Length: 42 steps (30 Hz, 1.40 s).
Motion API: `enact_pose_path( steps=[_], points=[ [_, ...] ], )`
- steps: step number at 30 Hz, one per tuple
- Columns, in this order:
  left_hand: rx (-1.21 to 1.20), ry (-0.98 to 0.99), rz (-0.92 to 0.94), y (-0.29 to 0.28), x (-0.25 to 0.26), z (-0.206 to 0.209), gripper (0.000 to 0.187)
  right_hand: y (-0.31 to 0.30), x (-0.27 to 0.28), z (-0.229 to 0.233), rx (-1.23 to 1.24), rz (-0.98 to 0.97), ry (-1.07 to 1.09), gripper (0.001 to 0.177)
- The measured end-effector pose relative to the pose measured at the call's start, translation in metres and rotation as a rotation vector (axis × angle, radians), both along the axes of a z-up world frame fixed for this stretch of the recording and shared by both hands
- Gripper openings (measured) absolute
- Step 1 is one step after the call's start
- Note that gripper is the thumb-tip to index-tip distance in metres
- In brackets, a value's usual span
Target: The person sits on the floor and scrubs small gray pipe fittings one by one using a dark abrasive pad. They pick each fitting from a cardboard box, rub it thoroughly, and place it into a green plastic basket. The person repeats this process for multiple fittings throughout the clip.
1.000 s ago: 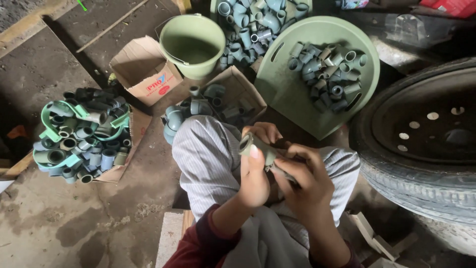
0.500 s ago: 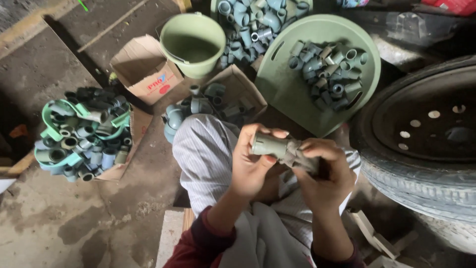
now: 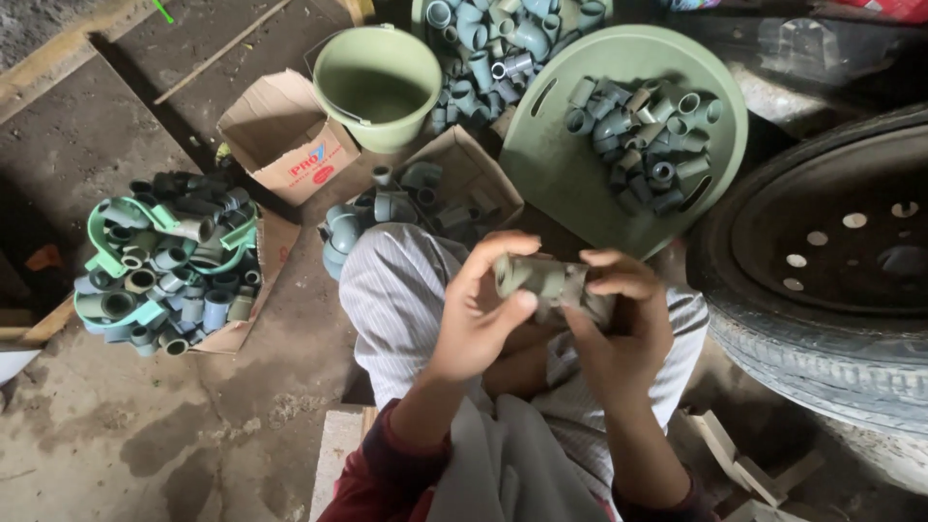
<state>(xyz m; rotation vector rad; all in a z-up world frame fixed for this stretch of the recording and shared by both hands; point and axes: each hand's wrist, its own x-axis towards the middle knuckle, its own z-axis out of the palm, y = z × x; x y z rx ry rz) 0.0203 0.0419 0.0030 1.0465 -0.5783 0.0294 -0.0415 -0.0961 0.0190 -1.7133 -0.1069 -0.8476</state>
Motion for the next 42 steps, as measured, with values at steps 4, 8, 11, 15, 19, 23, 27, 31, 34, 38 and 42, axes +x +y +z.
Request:
enact_pose_path(
  steps=[4, 8, 11, 15, 19, 23, 27, 31, 34, 38, 42],
  points=[
    [-0.117, 0.104, 0.023, -0.013, -0.007, -0.004, 0.065, -0.006, -0.001, -0.012, -0.176, -0.088, -0.156, 0.025],
    [-0.212, 0.122, -0.051, -0.013, -0.008, -0.004, 0.066, -0.012, -0.004, -0.01, -0.083, -0.026, -0.107, 0.029],
    [-0.185, 0.052, -0.135, -0.007, -0.002, -0.002, 0.066, -0.028, -0.008, -0.021, 0.126, 0.106, 0.127, 0.033],
    [0.002, -0.066, -0.167, -0.004, -0.008, 0.004, 0.054, -0.046, 0.002, -0.054, 0.692, 0.452, 0.654, 0.069],
    [-0.009, -0.104, -0.057, -0.001, -0.012, 0.002, 0.053, -0.038, 0.001, -0.05, 0.7, 0.506, 0.548, 0.036],
    [-0.066, -0.272, 0.12, 0.004, -0.006, 0.028, 0.03, -0.025, 0.002, -0.011, 0.257, 0.048, 0.319, 0.03],
    [0.209, -0.45, 0.104, 0.021, -0.003, 0.027, 0.02, -0.056, -0.008, -0.016, -0.13, -0.185, -0.035, 0.052],
    [0.302, -0.507, 0.157, 0.019, 0.001, 0.026, 0.021, -0.051, -0.014, 0.012, -0.395, -0.2, -0.242, 0.023],
    [0.234, -0.499, 0.281, 0.012, 0.001, 0.021, 0.027, -0.036, -0.013, 0.025, -0.608, -0.098, -0.108, 0.039],
    [0.263, -0.522, 0.32, 0.012, 0.003, 0.014, 0.027, -0.022, -0.003, 0.027, -0.678, -0.002, -0.185, 0.023],
    [0.288, -0.498, 0.303, 0.016, 0.008, 0.011, 0.034, -0.023, 0.001, 0.018, -0.343, 0.082, 0.112, 0.04]
  ],
)
